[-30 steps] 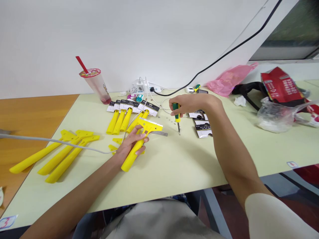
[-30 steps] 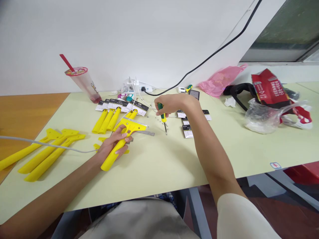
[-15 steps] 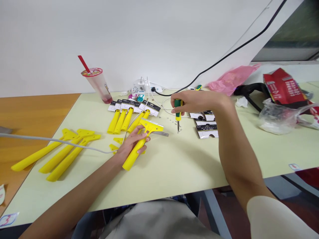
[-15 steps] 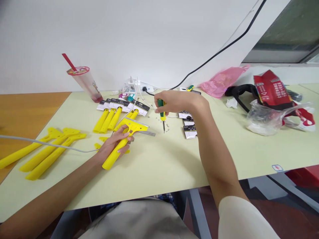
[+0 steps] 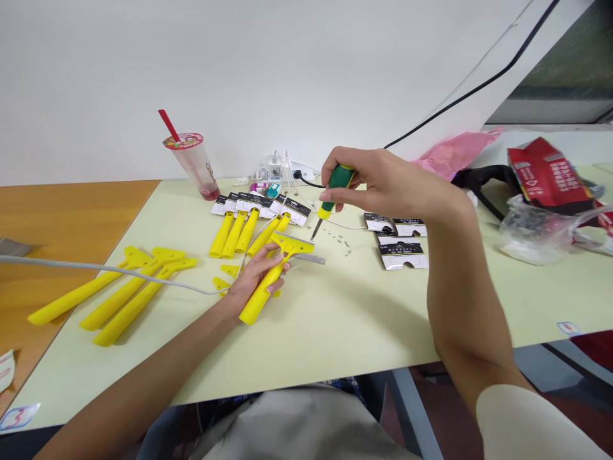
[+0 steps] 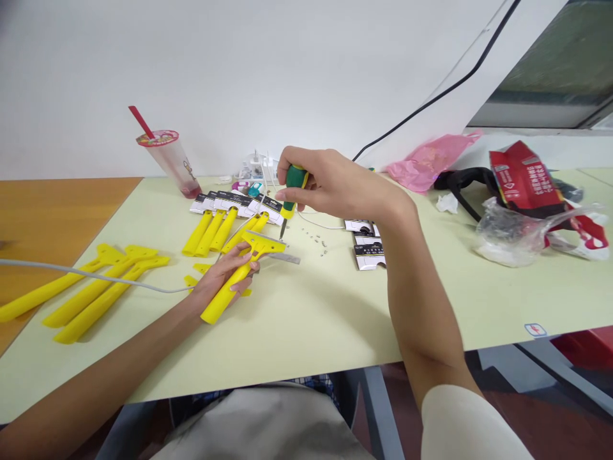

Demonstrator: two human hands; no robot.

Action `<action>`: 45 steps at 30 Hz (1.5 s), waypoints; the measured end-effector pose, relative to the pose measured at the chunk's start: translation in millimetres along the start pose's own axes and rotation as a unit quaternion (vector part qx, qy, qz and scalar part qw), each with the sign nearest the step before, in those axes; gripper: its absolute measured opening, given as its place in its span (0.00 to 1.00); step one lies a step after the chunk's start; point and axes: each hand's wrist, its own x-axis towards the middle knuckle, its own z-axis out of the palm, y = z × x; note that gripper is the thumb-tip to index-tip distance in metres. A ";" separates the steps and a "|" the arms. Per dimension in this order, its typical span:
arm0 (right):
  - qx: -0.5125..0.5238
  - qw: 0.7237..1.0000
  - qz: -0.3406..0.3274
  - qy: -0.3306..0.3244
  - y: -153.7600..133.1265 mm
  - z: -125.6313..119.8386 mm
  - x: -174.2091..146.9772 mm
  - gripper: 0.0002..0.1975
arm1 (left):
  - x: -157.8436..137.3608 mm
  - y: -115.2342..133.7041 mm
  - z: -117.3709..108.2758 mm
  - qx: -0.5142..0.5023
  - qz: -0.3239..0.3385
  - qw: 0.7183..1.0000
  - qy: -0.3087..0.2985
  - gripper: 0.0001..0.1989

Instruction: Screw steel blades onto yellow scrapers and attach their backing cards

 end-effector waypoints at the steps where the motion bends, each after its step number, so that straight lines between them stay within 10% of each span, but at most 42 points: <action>1: 0.004 1.000 -0.003 0.005 -0.9 2.3 1.3 0.18 | -0.2 0.4 0.9 -0.005 0.002 1.000 0.000 0.24; 45: 0.010 0.998 -0.041 -0.036 3.9 24.5 16.8 0.15 | -4.5 2.7 8.1 -0.031 -0.009 0.999 0.006 0.23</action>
